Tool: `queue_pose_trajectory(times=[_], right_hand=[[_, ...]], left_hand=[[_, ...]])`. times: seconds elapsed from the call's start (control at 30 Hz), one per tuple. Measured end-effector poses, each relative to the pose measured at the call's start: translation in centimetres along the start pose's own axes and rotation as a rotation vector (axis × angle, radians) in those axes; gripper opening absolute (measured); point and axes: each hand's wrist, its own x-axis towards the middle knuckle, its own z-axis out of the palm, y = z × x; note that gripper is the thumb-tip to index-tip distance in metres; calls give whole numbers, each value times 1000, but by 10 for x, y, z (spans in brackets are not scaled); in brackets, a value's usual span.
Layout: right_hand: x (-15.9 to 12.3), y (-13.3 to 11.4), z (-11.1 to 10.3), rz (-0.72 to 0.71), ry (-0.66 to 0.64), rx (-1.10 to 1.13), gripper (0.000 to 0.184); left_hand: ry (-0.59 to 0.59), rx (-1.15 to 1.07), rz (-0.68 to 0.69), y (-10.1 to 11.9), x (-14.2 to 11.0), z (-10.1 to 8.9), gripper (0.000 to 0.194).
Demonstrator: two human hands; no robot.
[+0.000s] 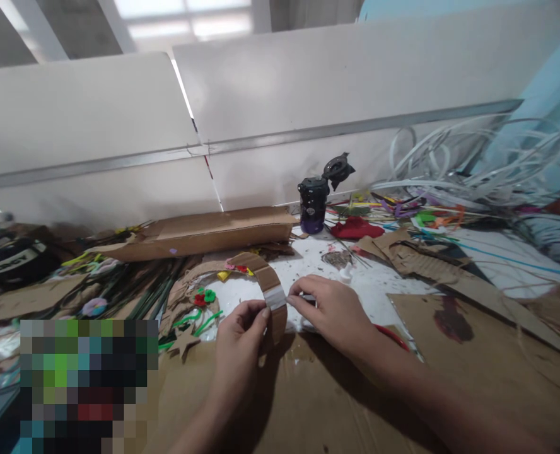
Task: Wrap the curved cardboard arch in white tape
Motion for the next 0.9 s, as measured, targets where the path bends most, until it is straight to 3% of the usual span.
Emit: queue_pose_trajectory(times=[0.37, 0.9], right_hand=[[3, 2, 0, 109, -19, 60, 11], [1, 0, 2, 38, -28, 57, 3]], left_hand=[[-54, -50, -101, 1, -4, 2, 31], [-37, -157, -162, 15, -27, 25, 23]])
